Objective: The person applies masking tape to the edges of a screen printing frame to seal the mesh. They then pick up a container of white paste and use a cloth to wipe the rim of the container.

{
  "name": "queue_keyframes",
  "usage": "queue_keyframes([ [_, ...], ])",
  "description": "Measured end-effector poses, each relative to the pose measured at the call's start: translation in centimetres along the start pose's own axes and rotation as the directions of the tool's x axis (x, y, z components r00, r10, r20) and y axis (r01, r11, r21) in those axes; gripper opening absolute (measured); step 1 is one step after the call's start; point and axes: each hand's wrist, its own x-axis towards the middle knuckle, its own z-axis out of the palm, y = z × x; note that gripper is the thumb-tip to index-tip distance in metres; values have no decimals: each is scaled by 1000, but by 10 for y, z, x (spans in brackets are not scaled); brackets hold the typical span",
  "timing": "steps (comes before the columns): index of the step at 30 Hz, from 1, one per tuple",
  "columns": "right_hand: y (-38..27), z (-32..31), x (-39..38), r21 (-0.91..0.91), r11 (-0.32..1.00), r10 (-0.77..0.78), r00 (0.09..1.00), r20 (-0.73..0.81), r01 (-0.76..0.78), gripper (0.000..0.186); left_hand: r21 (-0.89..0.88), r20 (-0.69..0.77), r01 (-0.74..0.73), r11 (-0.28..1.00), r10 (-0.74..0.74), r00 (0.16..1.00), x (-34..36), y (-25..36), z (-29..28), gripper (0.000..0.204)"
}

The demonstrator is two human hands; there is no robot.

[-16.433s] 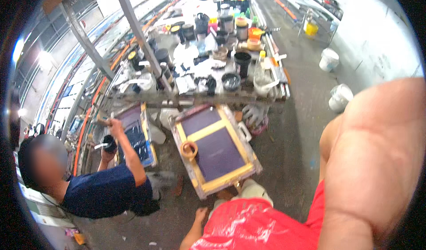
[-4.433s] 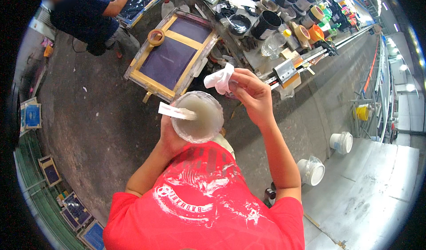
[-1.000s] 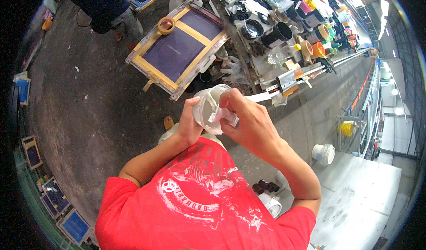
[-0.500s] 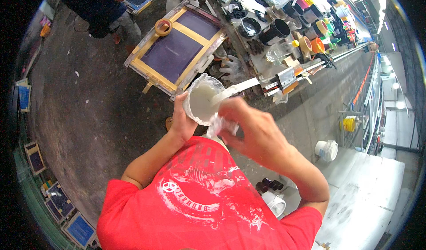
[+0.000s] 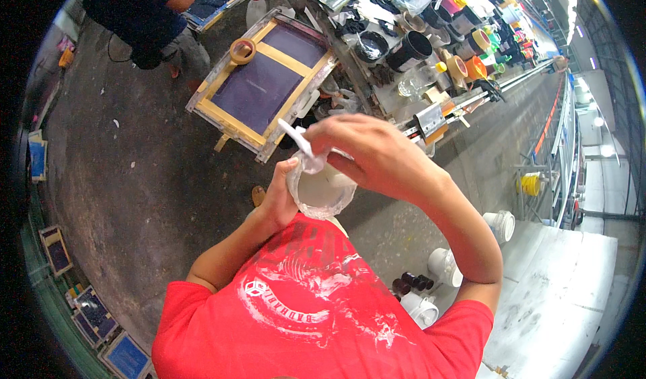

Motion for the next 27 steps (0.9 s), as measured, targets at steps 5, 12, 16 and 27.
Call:
queue_keyframes([
  [5,14,22,-9,-50,998,29,989,146,-22,27,24,-65,29,999,-28,998,-2,-4,-2,59],
  [12,17,34,-7,-326,926,-151,978,145,191,29,20,-91,45,999,-43,995,2,-9,-12,50],
  [16,14,47,-12,-461,863,-212,977,39,206,30,2,-133,46,999,-45,990,3,-4,-5,49],
  [27,0,64,-20,-458,888,-18,991,-132,-45,26,-66,-186,-27,997,14,982,0,-5,7,54],
])
